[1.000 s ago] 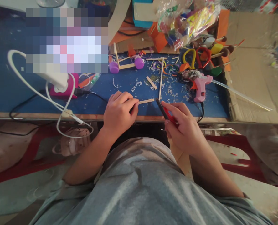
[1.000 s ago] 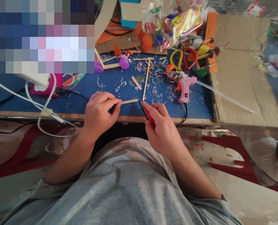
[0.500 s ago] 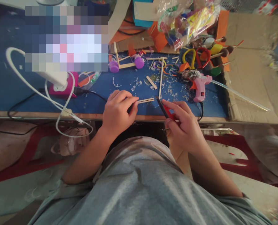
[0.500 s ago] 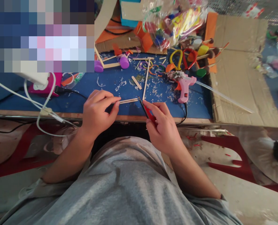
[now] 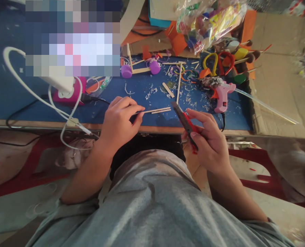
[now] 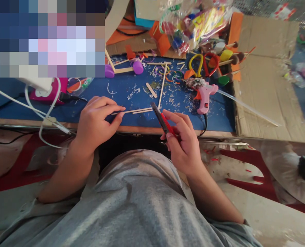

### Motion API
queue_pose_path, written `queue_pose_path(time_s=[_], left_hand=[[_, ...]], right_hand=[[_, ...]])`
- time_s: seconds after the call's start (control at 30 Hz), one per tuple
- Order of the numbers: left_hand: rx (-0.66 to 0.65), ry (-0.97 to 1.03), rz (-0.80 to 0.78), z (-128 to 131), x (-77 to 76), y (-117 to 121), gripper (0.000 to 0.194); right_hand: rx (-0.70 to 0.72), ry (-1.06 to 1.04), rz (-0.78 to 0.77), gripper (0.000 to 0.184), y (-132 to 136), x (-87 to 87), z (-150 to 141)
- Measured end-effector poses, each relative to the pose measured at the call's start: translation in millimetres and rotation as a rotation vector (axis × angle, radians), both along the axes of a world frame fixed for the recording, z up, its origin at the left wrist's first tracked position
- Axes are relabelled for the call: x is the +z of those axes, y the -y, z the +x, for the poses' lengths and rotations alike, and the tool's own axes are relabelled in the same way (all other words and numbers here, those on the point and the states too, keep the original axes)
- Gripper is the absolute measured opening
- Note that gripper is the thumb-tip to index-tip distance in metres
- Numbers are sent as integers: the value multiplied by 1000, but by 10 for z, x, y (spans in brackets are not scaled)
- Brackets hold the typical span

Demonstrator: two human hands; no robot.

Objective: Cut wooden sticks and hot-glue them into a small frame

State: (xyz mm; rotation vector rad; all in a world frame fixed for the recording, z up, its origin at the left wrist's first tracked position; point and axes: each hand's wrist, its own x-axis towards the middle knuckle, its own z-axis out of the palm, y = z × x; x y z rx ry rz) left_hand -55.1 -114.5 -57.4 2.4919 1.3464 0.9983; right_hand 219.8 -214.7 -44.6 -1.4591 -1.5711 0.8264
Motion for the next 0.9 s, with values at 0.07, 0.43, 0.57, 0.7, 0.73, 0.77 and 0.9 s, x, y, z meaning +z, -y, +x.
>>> queue_pose_path(time_s=[0.07,0.43,0.57,0.7,0.73,0.77,0.9], left_hand=[[-5,16,0,-2,-7,-19,19],[-34,13,14,6,-25,-37,19],[-38,4,10,-1,-29,-27,19],[-32,3,11,-8,-23,-12,21],[-32,1,8,-8,-24,-10,21],[-31,0,2,-9,-24,-8,22],[-25,0,-19,-7,-31,-6,22]], right_hand=[[-26,-98,0,51,21,10,-32],[175,84,65,62,20,36,-353],[210,118,66,72,28,9,-456],[217,108,64,79,48,-5,-475],[215,110,57,80,53,-4,-475],[211,113,49,82,56,-2,-475],[190,90,35,78,54,10,-482]])
